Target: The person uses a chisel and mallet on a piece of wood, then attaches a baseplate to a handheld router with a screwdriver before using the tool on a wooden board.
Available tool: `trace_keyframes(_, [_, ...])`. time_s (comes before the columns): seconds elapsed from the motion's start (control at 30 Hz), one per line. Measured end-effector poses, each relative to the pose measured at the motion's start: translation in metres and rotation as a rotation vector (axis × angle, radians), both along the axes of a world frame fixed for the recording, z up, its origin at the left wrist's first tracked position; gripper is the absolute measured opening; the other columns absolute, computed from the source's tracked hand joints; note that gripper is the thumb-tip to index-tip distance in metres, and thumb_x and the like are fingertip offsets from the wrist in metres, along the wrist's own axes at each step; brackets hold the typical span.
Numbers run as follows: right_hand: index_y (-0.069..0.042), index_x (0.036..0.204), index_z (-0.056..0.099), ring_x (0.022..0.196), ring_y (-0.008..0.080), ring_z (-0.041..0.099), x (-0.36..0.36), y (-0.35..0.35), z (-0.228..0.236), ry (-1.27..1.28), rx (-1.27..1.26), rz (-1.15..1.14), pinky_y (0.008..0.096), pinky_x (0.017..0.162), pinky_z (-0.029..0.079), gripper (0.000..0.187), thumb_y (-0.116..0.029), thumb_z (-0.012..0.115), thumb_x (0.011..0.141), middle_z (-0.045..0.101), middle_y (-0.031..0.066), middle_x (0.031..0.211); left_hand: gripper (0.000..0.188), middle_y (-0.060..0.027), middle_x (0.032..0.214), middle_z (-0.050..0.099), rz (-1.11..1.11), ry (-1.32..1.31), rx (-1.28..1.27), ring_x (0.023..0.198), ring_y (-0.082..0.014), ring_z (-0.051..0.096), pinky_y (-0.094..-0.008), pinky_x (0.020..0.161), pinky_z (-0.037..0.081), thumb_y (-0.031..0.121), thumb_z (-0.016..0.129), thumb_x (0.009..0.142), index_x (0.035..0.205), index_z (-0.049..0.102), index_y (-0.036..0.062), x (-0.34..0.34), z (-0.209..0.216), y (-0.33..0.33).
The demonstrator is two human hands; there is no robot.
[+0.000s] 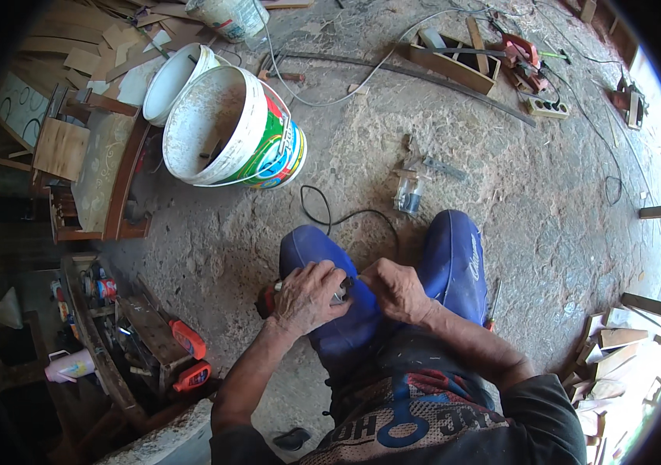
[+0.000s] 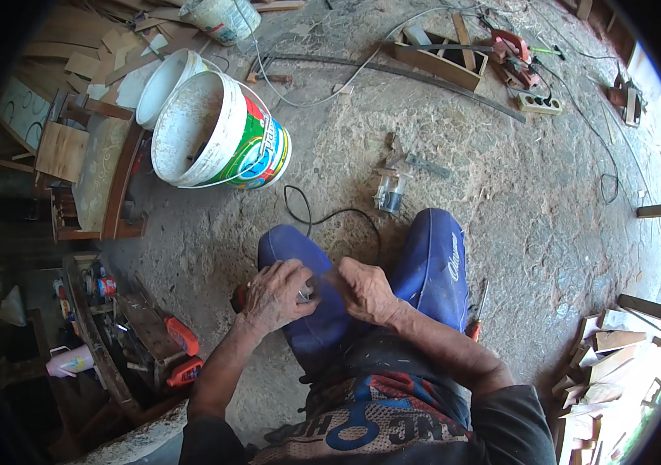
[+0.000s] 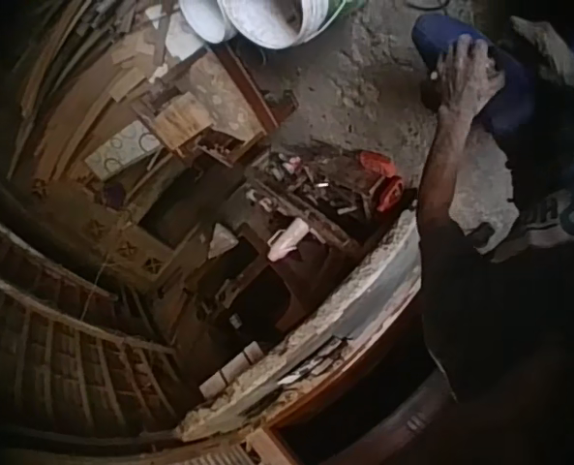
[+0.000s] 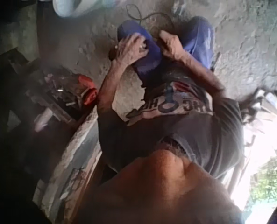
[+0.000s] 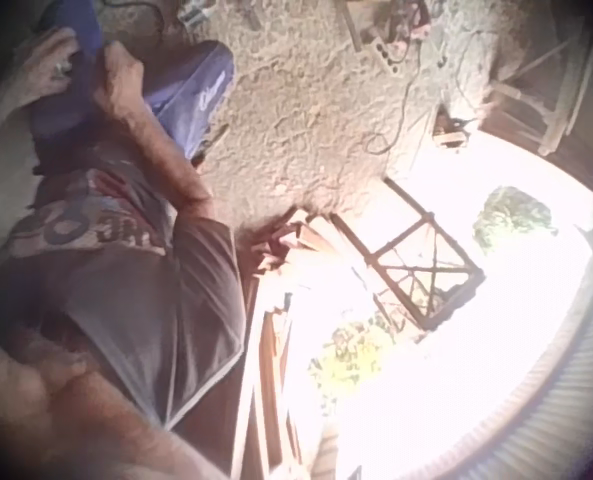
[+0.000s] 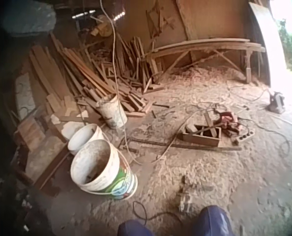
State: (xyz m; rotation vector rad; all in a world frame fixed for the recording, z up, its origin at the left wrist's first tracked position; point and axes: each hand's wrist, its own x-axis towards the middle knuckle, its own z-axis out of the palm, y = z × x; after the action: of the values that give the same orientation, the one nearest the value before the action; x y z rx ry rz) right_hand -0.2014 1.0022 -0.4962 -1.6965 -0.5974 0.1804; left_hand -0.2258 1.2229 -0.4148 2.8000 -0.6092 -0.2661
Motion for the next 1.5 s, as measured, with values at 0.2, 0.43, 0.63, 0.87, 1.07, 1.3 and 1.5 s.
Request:
trace_keyframes(0.2, [-0.007,0.098,0.06,0.069,0.0125,0.066,0.045,-0.034,0.024,0.853,0.734,-0.273,0.0259,0.057,0.05,0.013,-0.019,0.061,0.103,0.068,0.0047,0.083,0.049,-0.0096,0.115,0.059,-0.066,-0.051,0.16,0.109,-0.0314,0.06,-0.0469,0.089,0.049,0.032,0.08,0.077,0.116,0.058,0.0105,0.098,-0.027,0.017])
trace_keyframes(0.43, [-0.01,0.098,0.059,0.068,0.0149,0.064,0.028,-0.063,0.044,1.043,1.079,-0.266,0.028,0.056,0.049,0.014,-0.022,0.057,0.104,0.067,0.004,0.085,0.055,-0.0132,0.122,0.059,-0.166,0.141,0.255,0.116,-0.0329,0.059,-0.0507,0.093,0.049,0.037,0.08,0.079,0.118,0.053,0.0095,0.131,-0.154,-0.012])
trace_keyframes(0.63, [-0.011,0.1,0.061,0.067,0.0139,0.063,0.008,-0.084,0.078,1.047,1.176,-0.295,0.0276,0.056,0.046,0.012,-0.022,0.057,0.104,0.067,0.0011,0.084,0.059,-0.0148,0.128,0.058,-0.16,0.293,0.31,0.124,-0.0345,0.056,-0.0508,0.099,0.047,0.039,0.08,0.082,0.124,0.051,0.0089,0.099,-0.224,-0.032])
trace_keyframes(0.87, [-0.011,0.101,0.06,0.065,0.0116,0.063,-0.012,-0.088,0.077,0.941,1.142,-0.433,0.0268,0.054,0.047,0.007,-0.019,0.06,0.103,0.067,0.0007,0.084,0.06,-0.0167,0.135,0.055,-0.103,0.37,0.355,0.135,-0.0371,0.048,-0.0506,0.108,0.043,0.037,0.08,0.083,0.129,0.051,0.0111,0.09,-0.266,-0.034])
trace_keyframes(1.07, [-0.011,0.098,0.06,0.06,0.01,0.061,0.006,-0.078,0.055,0.948,1.077,-0.544,0.0249,0.052,0.048,0.01,-0.02,0.064,0.101,0.066,-0.0005,0.08,0.056,-0.0184,0.135,0.058,0.056,0.258,0.321,0.129,-0.0397,0.054,-0.0516,0.103,0.048,0.031,0.073,0.089,0.137,0.052,0.0106,0.083,-0.232,-0.045])
trace_keyframes(1.3, [-0.013,0.098,0.06,0.064,0.0057,0.053,0.015,-0.051,0.085,0.972,0.828,-0.68,0.0227,0.055,0.041,0.018,-0.03,0.063,0.102,0.061,-0.0033,0.078,0.037,-0.01,0.096,0.068,0.328,0.351,-1.292,0.084,-0.0177,0.066,-0.0291,0.069,0.051,0.031,0.051,0.105,0.122,0.062,-0.0002,0.064,-0.024,-0.149])
trace_keyframes(1.5, [-0.008,0.108,0.061,0.077,0.0086,0.059,-0.006,-0.053,0.236,0.987,0.588,-0.559,0.0262,0.066,0.049,0.025,-0.033,0.062,0.102,0.063,-0.0016,0.089,0.05,-0.0178,0.126,0.066,0.857,0.573,-1.115,0.108,-0.0328,0.064,-0.0407,0.092,0.053,0.042,0.071,0.093,0.132,0.065,0.0113,0.032,0.136,-0.156])
